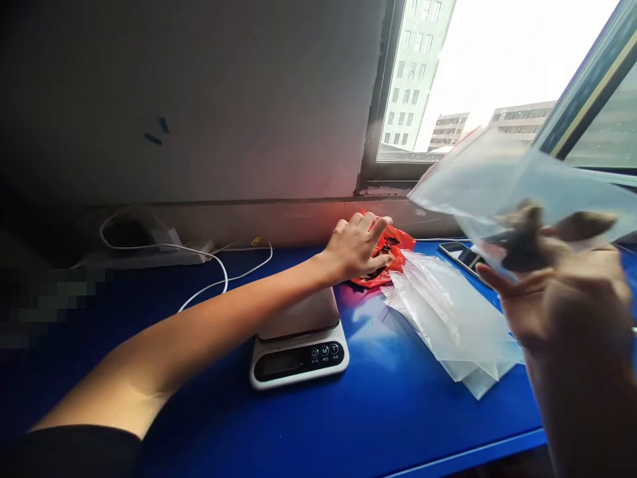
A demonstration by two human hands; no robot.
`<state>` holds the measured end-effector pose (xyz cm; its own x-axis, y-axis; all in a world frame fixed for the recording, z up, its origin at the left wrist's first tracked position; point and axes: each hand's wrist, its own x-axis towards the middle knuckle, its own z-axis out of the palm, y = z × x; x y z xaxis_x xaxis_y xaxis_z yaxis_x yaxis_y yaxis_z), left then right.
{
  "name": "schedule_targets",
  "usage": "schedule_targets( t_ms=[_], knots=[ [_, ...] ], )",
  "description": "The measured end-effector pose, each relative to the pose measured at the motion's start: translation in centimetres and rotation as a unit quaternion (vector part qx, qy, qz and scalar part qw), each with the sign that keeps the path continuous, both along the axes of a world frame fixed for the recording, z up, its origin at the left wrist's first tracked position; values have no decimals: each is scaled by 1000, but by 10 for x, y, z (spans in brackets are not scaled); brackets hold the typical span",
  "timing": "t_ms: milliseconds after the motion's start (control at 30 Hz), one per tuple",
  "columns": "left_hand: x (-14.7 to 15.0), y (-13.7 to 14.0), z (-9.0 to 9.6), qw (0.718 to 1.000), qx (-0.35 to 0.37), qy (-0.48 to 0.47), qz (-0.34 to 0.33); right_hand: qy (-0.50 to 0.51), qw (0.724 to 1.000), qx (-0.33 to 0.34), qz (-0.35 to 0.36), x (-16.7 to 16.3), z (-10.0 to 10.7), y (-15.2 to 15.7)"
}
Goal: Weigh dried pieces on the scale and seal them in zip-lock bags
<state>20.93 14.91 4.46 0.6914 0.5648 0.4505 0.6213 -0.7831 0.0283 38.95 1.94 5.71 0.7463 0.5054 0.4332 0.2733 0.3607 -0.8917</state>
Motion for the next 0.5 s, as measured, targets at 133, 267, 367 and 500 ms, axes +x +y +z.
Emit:
schedule_targets(
  t_ms=[133, 267, 367, 500],
  knots=[
    [7, 25, -2, 996, -48, -6, 69, 122, 992, -35, 27, 2, -1, 19],
    [-14, 29, 1, 994, -70, -7, 81, 100, 986, -127, 46, 10, 5, 40],
    [-17, 11, -4, 997, -64, 8, 39, 82, 988, -123, 49, 15, 8, 49],
    [3, -7, -12, 997, -73, 0, 37, 43, 989, -132, 54, 18, 6, 48]
  ],
)
